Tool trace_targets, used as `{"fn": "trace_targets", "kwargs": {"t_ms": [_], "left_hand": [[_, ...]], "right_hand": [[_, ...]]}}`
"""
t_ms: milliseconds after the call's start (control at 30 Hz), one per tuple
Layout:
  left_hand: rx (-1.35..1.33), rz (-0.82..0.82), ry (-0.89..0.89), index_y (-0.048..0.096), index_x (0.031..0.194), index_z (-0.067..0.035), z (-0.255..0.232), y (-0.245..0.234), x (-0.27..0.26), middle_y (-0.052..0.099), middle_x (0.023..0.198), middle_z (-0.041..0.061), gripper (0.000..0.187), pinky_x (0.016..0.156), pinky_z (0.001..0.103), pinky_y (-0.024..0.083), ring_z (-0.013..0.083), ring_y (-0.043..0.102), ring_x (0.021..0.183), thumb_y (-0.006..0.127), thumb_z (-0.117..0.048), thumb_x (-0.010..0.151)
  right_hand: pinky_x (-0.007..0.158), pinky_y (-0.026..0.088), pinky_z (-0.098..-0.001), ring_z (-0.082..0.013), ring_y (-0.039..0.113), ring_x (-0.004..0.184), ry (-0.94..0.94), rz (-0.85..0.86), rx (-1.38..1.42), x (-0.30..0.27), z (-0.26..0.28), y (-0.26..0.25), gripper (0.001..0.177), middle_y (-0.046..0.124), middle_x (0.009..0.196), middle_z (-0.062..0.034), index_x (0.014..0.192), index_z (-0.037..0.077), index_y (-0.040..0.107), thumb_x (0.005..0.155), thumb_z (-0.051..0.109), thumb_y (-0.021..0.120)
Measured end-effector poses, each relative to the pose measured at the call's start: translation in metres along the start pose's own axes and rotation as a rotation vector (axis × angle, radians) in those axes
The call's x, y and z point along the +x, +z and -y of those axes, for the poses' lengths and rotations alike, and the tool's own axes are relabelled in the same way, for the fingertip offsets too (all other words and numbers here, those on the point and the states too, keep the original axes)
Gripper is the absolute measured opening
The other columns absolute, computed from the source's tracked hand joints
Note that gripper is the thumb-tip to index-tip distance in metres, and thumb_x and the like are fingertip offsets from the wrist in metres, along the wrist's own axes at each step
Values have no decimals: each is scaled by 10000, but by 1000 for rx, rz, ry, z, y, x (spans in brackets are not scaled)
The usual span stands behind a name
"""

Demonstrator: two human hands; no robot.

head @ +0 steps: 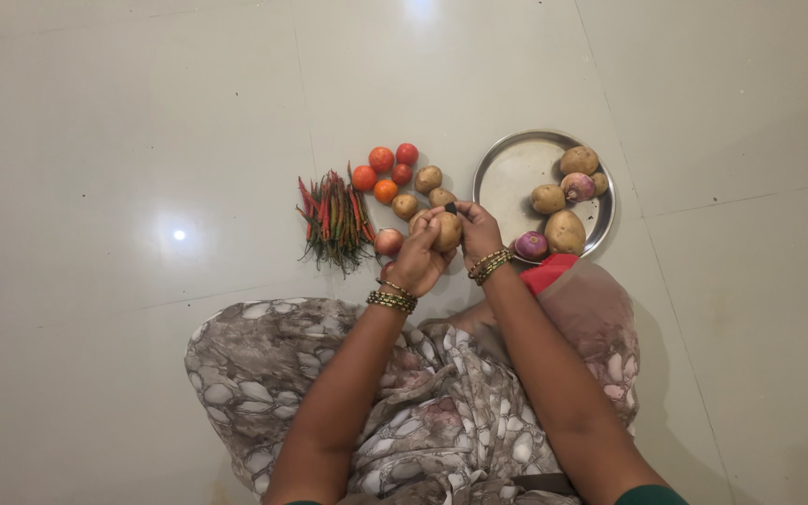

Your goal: The person sits on the floor and peels potatoes one by one using a small knife. They place the peeled potatoes on a metal tray and keep the peels on the floor. Other vegetables like tomatoes, chilies, and onions are visible nearby.

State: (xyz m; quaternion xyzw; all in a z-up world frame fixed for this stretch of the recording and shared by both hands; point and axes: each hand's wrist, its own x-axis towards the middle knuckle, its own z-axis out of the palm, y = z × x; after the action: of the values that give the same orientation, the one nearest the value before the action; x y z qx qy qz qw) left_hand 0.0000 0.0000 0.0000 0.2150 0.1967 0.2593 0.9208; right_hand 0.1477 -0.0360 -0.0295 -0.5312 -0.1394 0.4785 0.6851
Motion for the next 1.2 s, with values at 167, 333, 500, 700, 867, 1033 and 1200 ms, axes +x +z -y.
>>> {"fn": "trace_targets", "kwargs": {"t_ms": [167, 333, 500, 700, 867, 1033, 1200], "left_hand": [[70, -90, 84, 393, 1425, -169, -1, -4, 2, 552, 1297, 66, 351, 856, 339, 539, 169, 592, 1048, 438, -270, 1092], [39, -180, 100, 420, 1399, -199, -6, -13, 8, 588, 1199, 75, 370, 744, 367, 488, 204, 599, 930, 423, -365, 1068], [-99, -272, 203, 556, 1322, -91, -12, -22, 11, 630, 1202, 84, 470, 955, 353, 539, 192, 637, 1068, 425, -480, 1093], [94, -256, 57, 554, 1259, -123, 6, -19, 9, 620, 1188, 66, 580, 873, 331, 537, 167, 615, 1053, 333, -603, 1019], [468, -159, 71, 399, 1405, -143, 24, -18, 4, 511, 1361, 100, 446, 886, 333, 530, 177, 563, 1155, 459, -436, 1074], [207, -260, 54, 270, 1412, -190, 33, -21, 8, 479, 1342, 80, 468, 835, 365, 568, 215, 583, 1116, 499, -240, 1007], [179, -366, 234, 281, 1520, -117, 35, -34, 12, 486, 1387, 139, 535, 1011, 366, 481, 237, 527, 1214, 482, -274, 1049]], "right_hand": [[813, 548, -316, -176, 666, 928, -362, -28, -405, -22, 12, 17, 187, 710, 1056, -71, 1106, 61, 729, 969, 12, 611], [881, 533, -382, -302, 646, 1006, -792, 0, -895, -60, 31, 50, 189, 628, 1073, -136, 1033, 86, 732, 879, 10, 655], [913, 492, -420, -316, 595, 1015, -1078, 163, -1213, -83, 34, 71, 139, 648, 1041, -82, 952, 92, 730, 823, 60, 688], [939, 475, -435, -324, 573, 1014, -1060, 41, -1240, -66, 27, 57, 134, 643, 1064, -97, 979, 80, 737, 867, 63, 664], [890, 493, -393, -277, 634, 965, -601, -63, -1025, -27, 8, 16, 138, 703, 1005, -110, 976, 68, 750, 919, 140, 646], [790, 523, -330, -166, 636, 853, -57, -201, -527, -3, -27, -4, 254, 719, 955, -101, 1058, 23, 707, 1026, 247, 590], [843, 542, -315, -171, 655, 934, -256, -54, -654, -13, -48, 6, 321, 702, 1079, -124, 1140, 13, 663, 968, 282, 700]]}}
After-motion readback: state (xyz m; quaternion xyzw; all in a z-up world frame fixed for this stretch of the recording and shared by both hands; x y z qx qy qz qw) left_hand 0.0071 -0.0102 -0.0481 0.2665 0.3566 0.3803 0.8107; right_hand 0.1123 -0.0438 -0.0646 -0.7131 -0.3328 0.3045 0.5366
